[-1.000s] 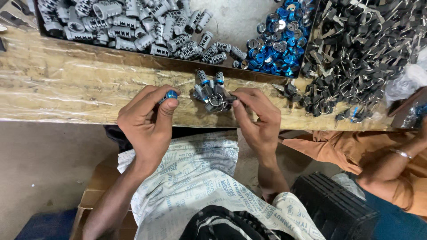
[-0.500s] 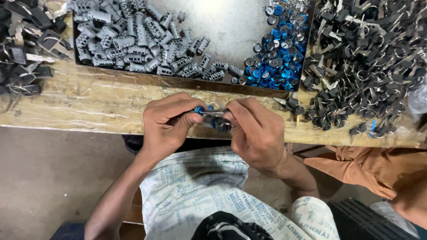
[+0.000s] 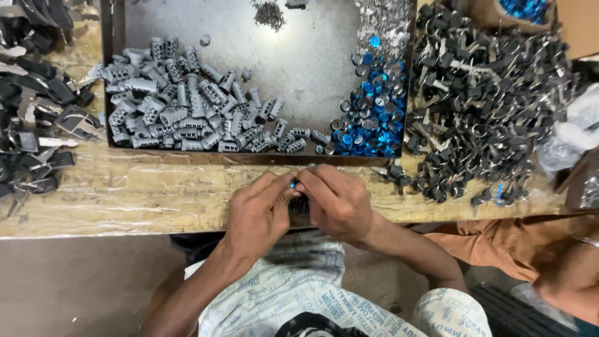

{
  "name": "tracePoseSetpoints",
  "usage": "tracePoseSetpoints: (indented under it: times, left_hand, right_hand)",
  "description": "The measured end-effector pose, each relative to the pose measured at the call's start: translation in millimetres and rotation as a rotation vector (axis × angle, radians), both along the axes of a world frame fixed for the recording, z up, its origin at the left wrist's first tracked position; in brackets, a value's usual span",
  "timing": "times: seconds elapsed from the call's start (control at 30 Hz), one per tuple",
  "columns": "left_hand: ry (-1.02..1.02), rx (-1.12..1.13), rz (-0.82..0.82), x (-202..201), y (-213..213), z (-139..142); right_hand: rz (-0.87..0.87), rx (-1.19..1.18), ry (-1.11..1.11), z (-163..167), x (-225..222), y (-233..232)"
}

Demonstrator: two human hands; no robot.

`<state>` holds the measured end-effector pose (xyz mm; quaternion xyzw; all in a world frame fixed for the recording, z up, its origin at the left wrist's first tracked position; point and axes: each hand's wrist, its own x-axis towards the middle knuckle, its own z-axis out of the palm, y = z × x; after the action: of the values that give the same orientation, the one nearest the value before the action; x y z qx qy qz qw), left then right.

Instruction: The person sits at a workshop bench fitting small lock components together by hand, picking grey plastic lock cylinders, blue caps and keys from trays and pressing the parts onto key assemblies one at a time, placing finished assemblies on the bench.

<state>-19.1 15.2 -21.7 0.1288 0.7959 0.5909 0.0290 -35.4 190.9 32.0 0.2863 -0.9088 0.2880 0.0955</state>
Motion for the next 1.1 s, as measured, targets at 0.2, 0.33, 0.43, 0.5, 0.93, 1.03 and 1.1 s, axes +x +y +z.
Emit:
tracePoseSetpoints:
  times: [0.2, 0.33, 0.43, 0.5, 0.93, 1.03, 1.1]
  left_hand:
    - [-0.011, 0.008, -0.015, -10, -5, 0]
    - [-0.112, 0.070, -0.082, -10, -6, 3]
    - [-0.169, 0.101, -0.038, -9, -7, 6]
    - [-0.077, 0.168, 0.099, -9, -7, 7]
    - [-0.425, 0.469, 0.123, -11, -9, -10]
    - [-0.501, 0.525, -0.119, -10, -8, -11]
    - [-0.690, 0.722, -0.130, -9, -9, -12]
  right_hand:
    - [-0.193, 0.172, -0.047, 8, -48, 51]
    - [-0.367, 0.327, -0.010, -1, -110, 82]
    - [-0.386, 0.416, -0.022, -13, -138, 91]
    - [-0.397, 0.458, -0.081, -20, -148, 92]
    - [-0.205, -0.122, -0.472, 24, -61, 43]
    - [0.067, -0.316, -0.621, 29, -20, 22]
    - [0.071, -0.214, -0.478, 27, -7, 16]
